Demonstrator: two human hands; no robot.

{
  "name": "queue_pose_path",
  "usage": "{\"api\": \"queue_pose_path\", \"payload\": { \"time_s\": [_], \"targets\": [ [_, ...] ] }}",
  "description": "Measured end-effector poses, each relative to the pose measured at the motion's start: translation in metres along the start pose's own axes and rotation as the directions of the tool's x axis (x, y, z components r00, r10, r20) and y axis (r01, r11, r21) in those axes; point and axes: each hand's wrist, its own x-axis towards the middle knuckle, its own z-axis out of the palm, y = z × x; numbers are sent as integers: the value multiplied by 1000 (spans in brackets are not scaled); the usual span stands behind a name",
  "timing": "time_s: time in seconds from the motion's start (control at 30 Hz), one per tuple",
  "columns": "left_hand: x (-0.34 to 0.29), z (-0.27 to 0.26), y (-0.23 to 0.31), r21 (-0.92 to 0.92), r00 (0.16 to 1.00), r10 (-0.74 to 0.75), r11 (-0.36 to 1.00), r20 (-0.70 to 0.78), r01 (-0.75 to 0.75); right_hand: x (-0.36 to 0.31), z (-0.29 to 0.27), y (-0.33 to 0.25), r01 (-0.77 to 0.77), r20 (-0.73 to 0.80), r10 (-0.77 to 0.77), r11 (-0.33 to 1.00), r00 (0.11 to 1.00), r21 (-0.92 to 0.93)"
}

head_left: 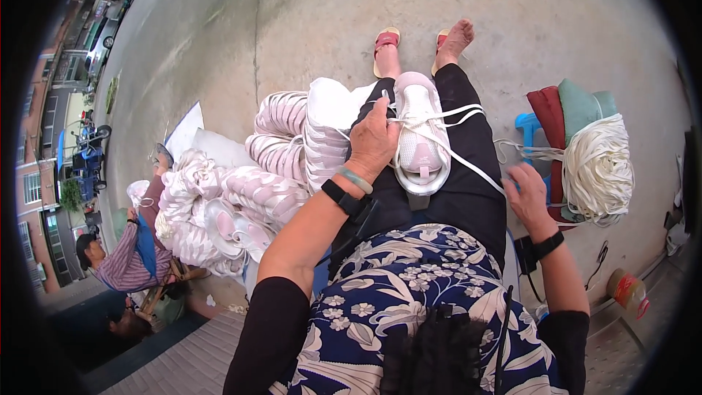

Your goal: The recorder is lacing a white and pink shoe by threading a white lace through the eyelets.

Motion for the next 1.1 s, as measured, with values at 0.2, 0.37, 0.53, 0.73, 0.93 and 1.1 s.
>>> {"api": "queue_pose_path", "payload": {
  "time_s": [0.2, 0.37, 0.53, 0.73, 0.93, 1.1],
  "targets": [
    [11, -4, -9, -180, 987, 83, 982, 134, -58, 53, 34, -45, 223, -83, -216, 970, 973, 95],
    [20, -23, -16, -540, 781, 25, 736, 624, 407, 64, 49, -58, 235, -48, -231, 969, 972, 82],
    [26, -27, -23, -514, 701, -23, 663, 713, 544, 72, 47, -57, 190, 106, -204, 973, 973, 128],
    [19, -19, -17, -492, 759, -92, 711, 644, 503, 71, 50, -55, 254, 181, -248, 967, 952, -12],
    [12, 0, -30, -523, 839, -128, 729, 528, 441, 59, 40, -50, 287, 73, -280, 952, 957, -105],
    [7, 7, -18, -319, 904, -161, 899, 397, 300, 27, 0, -24, 286, 89, -272, 924, 958, -255]
  ]
}}
